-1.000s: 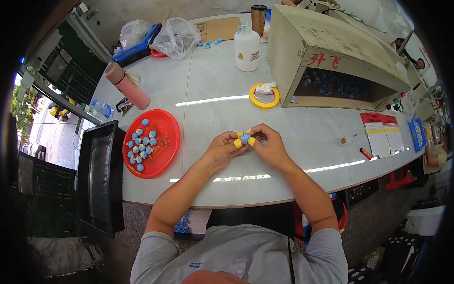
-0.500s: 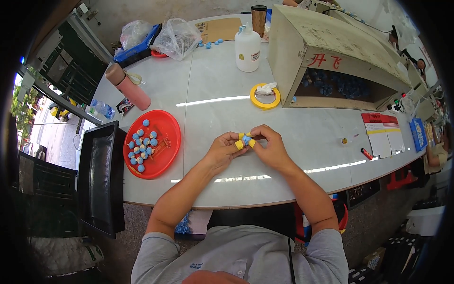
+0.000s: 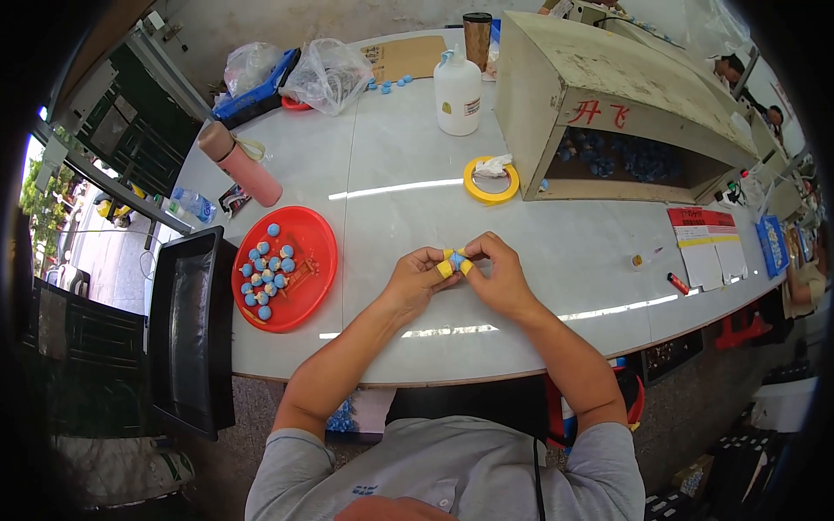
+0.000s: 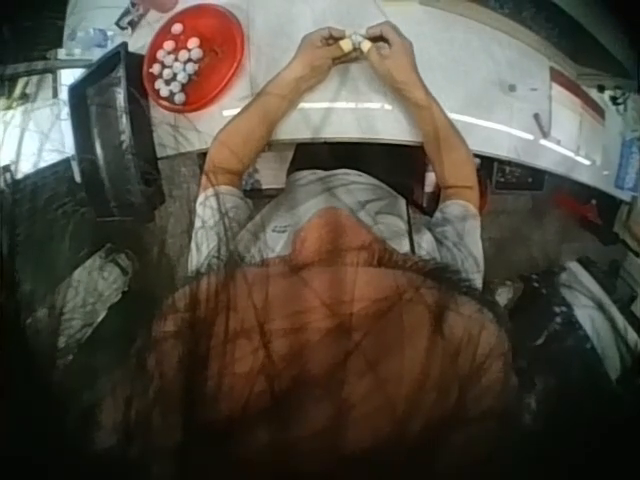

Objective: The person assembles toy figurine heads by picking up components, applying glue with a small squeeze bottle, and pressing the parts together by hand.

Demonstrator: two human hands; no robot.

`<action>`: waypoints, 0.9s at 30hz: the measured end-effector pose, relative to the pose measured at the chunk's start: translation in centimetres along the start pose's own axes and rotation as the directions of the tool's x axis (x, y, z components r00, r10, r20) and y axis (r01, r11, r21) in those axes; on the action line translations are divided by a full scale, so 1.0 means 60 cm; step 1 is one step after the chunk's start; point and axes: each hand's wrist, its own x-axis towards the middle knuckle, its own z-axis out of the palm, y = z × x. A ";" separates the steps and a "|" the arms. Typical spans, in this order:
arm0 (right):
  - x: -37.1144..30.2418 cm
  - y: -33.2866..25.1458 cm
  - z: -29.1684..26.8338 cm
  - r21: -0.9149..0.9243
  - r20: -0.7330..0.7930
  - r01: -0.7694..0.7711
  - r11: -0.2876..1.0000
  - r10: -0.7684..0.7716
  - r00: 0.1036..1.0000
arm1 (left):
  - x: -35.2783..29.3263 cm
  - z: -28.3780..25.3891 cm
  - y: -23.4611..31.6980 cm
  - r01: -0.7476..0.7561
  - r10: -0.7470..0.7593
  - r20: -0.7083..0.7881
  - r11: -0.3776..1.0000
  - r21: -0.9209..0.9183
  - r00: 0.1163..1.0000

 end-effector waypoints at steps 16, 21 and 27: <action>0.012 -0.018 -0.008 0.116 0.094 -0.187 0.975 0.177 0.980 | 0.000 0.000 0.013 0.053 -0.053 -0.012 0.999 -0.002 0.999; 0.002 0.002 -0.002 0.063 0.069 -0.265 0.962 0.261 0.963 | -0.002 0.006 0.015 0.094 -0.094 -0.015 0.996 0.000 0.995; -0.003 0.020 0.026 0.277 0.092 -0.348 0.896 0.335 0.938 | -0.013 0.003 0.017 0.094 -0.093 -0.091 0.996 0.009 0.992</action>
